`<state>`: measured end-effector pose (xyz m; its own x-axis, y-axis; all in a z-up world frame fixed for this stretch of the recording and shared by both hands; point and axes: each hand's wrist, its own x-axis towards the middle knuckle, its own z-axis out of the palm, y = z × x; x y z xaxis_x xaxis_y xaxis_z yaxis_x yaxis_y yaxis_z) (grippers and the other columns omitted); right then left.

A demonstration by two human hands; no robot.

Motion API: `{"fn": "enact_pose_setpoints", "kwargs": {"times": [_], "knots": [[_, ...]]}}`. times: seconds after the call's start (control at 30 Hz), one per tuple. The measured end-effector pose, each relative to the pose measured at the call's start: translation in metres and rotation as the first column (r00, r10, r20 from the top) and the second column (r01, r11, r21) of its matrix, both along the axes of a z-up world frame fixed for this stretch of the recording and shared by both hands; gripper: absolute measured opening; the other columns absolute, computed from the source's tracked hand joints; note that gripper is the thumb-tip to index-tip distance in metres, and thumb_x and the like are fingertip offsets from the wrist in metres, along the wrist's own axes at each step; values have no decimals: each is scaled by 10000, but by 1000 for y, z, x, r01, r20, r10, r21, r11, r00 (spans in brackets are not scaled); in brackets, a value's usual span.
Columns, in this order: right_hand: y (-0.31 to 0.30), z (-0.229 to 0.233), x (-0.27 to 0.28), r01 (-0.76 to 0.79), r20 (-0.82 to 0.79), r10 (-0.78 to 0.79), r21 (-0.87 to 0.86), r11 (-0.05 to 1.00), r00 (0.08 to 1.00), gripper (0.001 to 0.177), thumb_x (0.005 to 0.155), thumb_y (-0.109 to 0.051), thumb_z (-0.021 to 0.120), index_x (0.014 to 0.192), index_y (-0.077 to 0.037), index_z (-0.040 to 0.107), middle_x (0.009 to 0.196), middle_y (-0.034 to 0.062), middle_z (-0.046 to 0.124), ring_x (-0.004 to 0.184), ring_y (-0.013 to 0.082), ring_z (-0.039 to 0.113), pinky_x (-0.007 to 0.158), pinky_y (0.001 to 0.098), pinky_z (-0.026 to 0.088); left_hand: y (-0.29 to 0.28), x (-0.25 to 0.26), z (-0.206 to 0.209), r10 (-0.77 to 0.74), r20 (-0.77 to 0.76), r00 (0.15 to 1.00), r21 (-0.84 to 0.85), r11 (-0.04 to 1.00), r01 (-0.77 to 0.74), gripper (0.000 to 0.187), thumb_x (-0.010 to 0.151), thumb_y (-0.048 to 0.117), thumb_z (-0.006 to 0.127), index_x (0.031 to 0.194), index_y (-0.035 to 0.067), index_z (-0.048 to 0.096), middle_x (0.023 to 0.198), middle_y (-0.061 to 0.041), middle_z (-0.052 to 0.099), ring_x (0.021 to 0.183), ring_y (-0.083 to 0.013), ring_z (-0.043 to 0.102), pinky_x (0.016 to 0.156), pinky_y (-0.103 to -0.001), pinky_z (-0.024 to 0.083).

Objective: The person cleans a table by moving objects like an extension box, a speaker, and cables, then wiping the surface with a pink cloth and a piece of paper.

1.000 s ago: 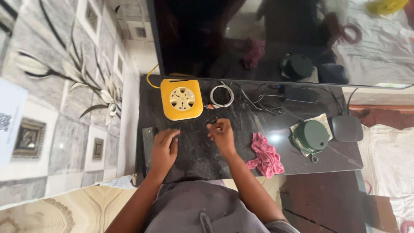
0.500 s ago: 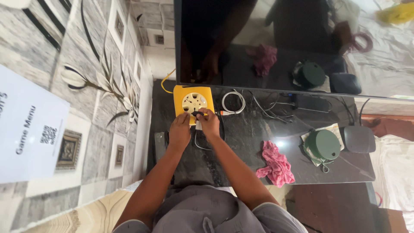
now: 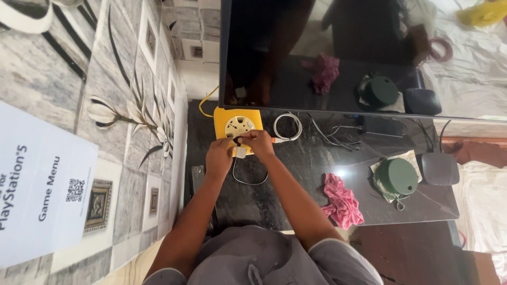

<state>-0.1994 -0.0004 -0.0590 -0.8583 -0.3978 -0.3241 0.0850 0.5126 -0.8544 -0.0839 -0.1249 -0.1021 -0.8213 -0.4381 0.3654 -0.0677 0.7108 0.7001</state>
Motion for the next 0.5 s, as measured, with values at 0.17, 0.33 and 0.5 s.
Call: {"fn": "enact_pose_setpoints", "kwargs": {"times": [0.17,0.33,0.5], "knots": [[4,-40,-22,-98,1,98,-72,993,995,275,758,-107,860,1015,-24,807,865,64,796,737,116,728,640,263,595,-1,-2,1,22,-12,1000,-27,999,-22,329,849,90,726,1178,81,740,1083,-103,718,1020,-332,663,853,-431,544],[7,-53,-49,-224,-147,233,74,972,961,319,708,-168,918,995,-70,817,915,65,809,817,142,757,748,289,596,1,-5,4,41,30,999,-54,998,-39,218,909,149,723,1118,116,772,1061,-78,723,983,-306,679,830,-422,552],[6,-28,-47,-270,-162,339,340,901,927,320,697,-306,909,991,-209,828,980,24,799,909,196,763,798,360,589,9,-14,17,122,90,988,-117,987,-111,300,846,360,786,1020,116,773,1016,-77,722,932,-309,696,769,-426,555]]}}
